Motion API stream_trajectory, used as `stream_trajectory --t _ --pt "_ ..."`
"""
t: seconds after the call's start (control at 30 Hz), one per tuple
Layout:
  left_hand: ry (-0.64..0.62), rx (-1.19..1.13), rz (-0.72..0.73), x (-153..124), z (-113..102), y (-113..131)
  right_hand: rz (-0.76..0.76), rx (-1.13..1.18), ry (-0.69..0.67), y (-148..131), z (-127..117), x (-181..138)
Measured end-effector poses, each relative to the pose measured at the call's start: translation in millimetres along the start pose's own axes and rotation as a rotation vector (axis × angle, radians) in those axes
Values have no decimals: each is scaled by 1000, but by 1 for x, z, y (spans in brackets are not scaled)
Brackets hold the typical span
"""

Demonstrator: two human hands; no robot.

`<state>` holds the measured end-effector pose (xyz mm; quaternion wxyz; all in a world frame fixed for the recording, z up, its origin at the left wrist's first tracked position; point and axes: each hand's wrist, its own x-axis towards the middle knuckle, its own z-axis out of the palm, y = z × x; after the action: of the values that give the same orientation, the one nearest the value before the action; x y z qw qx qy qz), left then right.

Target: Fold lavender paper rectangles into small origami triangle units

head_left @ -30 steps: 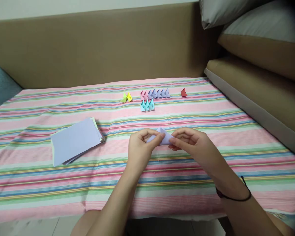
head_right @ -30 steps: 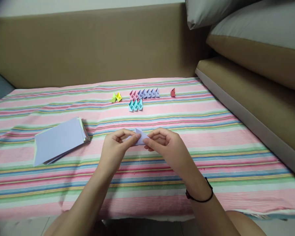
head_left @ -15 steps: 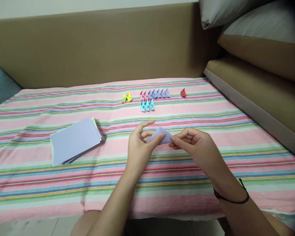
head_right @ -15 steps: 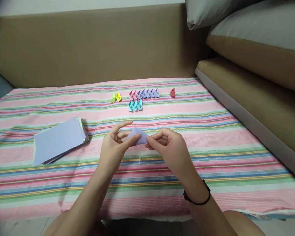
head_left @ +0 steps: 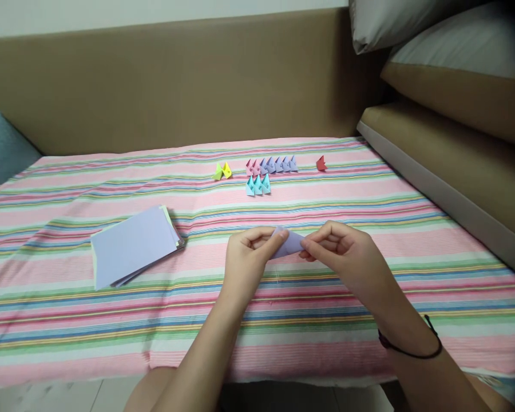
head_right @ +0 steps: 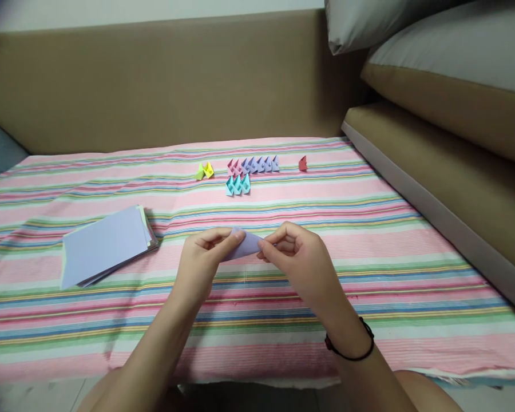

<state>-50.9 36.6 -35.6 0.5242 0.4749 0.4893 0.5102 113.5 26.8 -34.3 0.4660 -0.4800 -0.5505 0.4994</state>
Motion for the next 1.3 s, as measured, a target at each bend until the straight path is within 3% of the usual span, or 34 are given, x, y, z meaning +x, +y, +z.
stream_trajectory --t 0.3,0.5,0.73,0.97,1.3 --pt "26 -151 -166 2 1 -5 133 174 17 -1 2 2" --pt "92 -230 -151 4 2 -9 238 241 -152 3 13 0" --pt "85 -201 -153 1 3 -4 180 213 -159 9 26 0" --pt "82 -199 -146 0 4 -4 117 121 -77 8 26 -2" --pt "46 -162 -115 0 3 -5 104 86 -139 6 22 1"
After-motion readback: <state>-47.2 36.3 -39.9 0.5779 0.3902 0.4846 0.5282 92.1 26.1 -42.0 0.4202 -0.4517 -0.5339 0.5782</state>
